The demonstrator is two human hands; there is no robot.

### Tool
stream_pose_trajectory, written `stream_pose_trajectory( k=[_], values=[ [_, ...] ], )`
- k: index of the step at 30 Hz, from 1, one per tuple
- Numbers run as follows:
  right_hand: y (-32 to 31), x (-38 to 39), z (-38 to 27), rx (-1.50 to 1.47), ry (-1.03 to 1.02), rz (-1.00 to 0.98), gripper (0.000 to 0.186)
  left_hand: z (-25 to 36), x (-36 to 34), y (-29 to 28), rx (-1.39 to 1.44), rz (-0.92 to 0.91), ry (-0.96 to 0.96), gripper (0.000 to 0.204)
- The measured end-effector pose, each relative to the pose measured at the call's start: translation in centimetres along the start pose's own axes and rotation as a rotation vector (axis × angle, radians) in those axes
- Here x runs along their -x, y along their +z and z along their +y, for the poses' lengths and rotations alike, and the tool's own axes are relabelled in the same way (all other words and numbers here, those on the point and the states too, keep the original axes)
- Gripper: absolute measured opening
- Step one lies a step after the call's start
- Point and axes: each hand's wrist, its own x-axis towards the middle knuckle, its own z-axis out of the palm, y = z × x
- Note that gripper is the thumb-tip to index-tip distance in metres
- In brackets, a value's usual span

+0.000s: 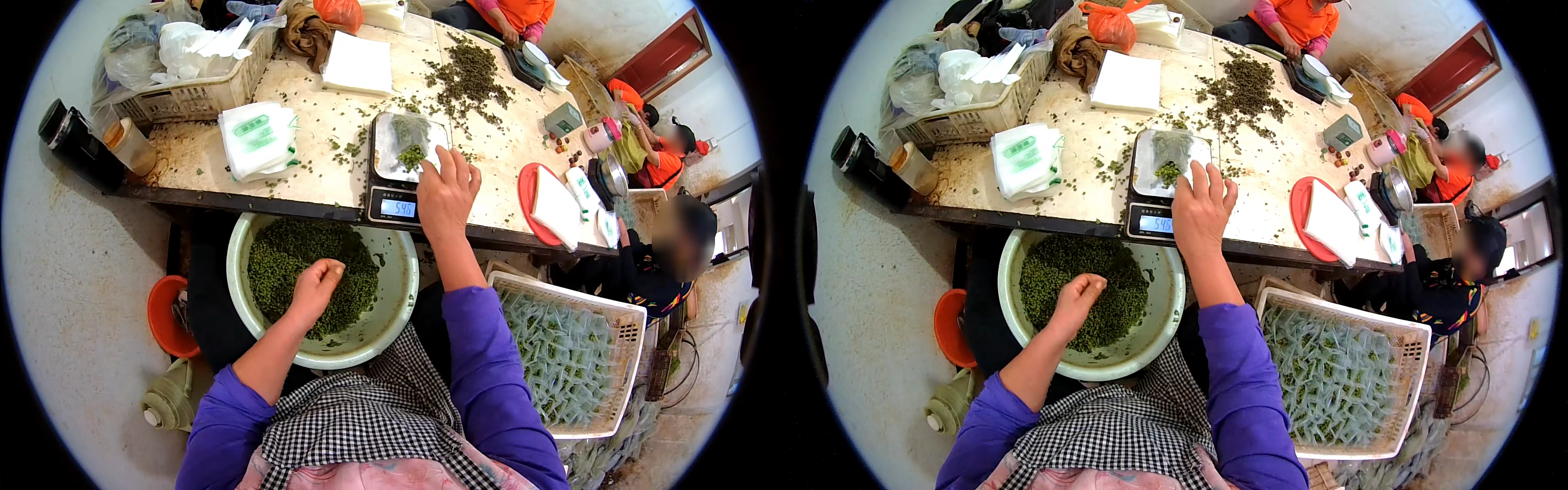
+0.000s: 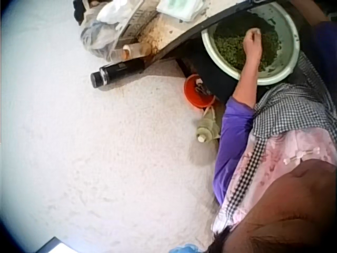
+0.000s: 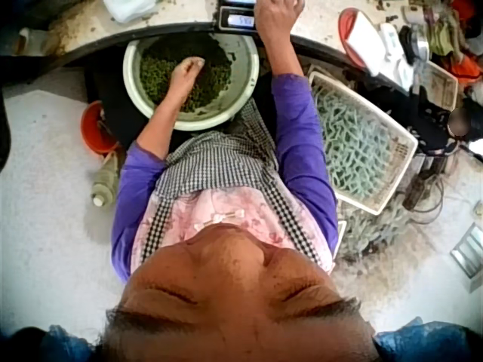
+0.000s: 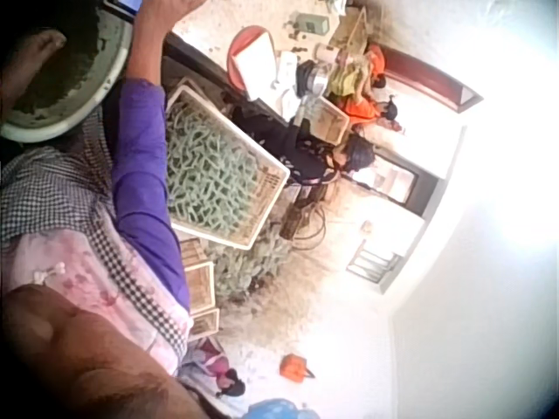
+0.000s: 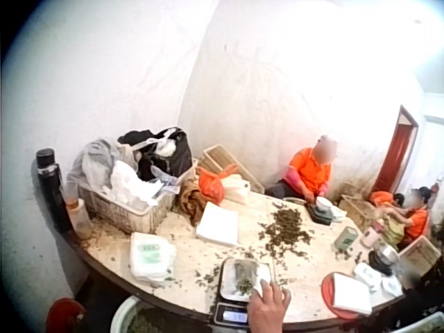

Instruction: The person scoops green tea leaves from a large bowl into small transparent packets, weighs each packet on a digital scale, and places the filled packets into a white basket. The process is repeated continuously throughout the clip.

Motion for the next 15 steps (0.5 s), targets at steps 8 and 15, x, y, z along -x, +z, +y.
stream_pose_trajectory(
  k=[8,15],
  values=[
    [4.4,0.9,-0.6,0.068,0.252,-0.030,0.012,1.4,0.7,0.3,-0.326,-0.026,0.183,0.020],
    [1.6,0.0,-1.0,-0.084,0.352,0.070,0.009,0.8,0.4,0.7,-0.198,0.043,0.195,0.017]
  ],
)
